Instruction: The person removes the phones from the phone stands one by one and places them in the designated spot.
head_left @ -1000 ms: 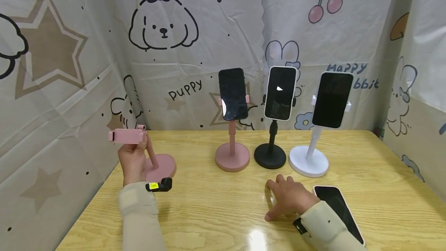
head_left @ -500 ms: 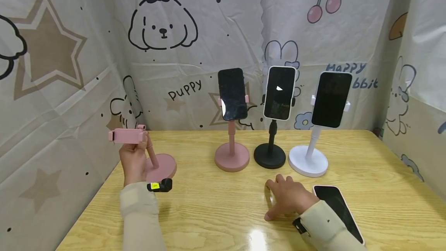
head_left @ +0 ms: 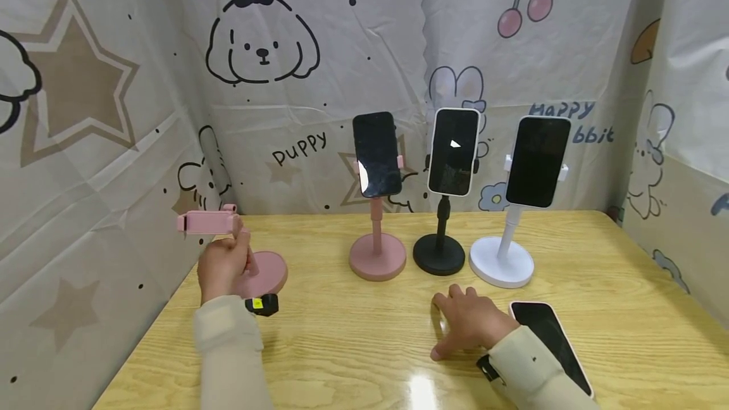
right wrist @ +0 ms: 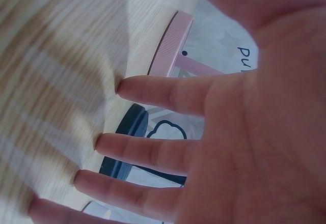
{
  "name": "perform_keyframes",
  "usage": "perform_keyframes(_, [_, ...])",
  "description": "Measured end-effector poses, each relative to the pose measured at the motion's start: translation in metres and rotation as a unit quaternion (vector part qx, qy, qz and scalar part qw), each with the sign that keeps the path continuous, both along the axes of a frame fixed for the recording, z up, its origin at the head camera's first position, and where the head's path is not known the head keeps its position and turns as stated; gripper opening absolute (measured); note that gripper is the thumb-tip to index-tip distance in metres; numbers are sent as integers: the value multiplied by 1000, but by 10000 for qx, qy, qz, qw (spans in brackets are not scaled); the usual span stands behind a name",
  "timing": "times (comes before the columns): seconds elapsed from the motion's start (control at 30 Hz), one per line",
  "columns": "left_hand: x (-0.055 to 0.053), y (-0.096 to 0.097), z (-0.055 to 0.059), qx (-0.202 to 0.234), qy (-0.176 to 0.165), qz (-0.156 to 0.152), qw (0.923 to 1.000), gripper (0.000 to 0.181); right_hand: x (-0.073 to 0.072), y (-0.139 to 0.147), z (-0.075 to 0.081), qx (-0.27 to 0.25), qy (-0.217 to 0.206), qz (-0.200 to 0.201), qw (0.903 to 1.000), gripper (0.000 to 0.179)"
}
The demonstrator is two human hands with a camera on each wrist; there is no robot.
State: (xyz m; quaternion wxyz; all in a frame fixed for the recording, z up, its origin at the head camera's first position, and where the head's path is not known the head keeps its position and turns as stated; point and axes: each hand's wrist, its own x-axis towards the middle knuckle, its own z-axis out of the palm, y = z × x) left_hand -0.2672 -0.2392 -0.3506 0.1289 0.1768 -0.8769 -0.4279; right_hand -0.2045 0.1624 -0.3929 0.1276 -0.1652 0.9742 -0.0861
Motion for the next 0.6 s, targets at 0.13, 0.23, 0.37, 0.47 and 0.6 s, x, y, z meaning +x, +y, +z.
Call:
perform_keyframes(0.13, [-1,4,2,181,-410,-918,9948,58,0,0,0,-29,-34,-11,10000,85])
perform_keyframes(0.23, [-4,11,3,196,-427,-1329,9900,53,0,0,0,-48,-50,-9,10000,84])
perform_keyframes(0.37, [-9,21,4,511,-235,-1566,9861,47,0,0,0,-17,-13,-3,10000,84])
perform_keyframes(0.47, [-14,30,3,725,75,-1692,9829,42,0,0,0,0,-19,-9,10000,84])
perform_keyframes(0.6, [-22,44,0,1312,638,-1768,9734,34,-1,-1,0,17,-79,-30,10000,84])
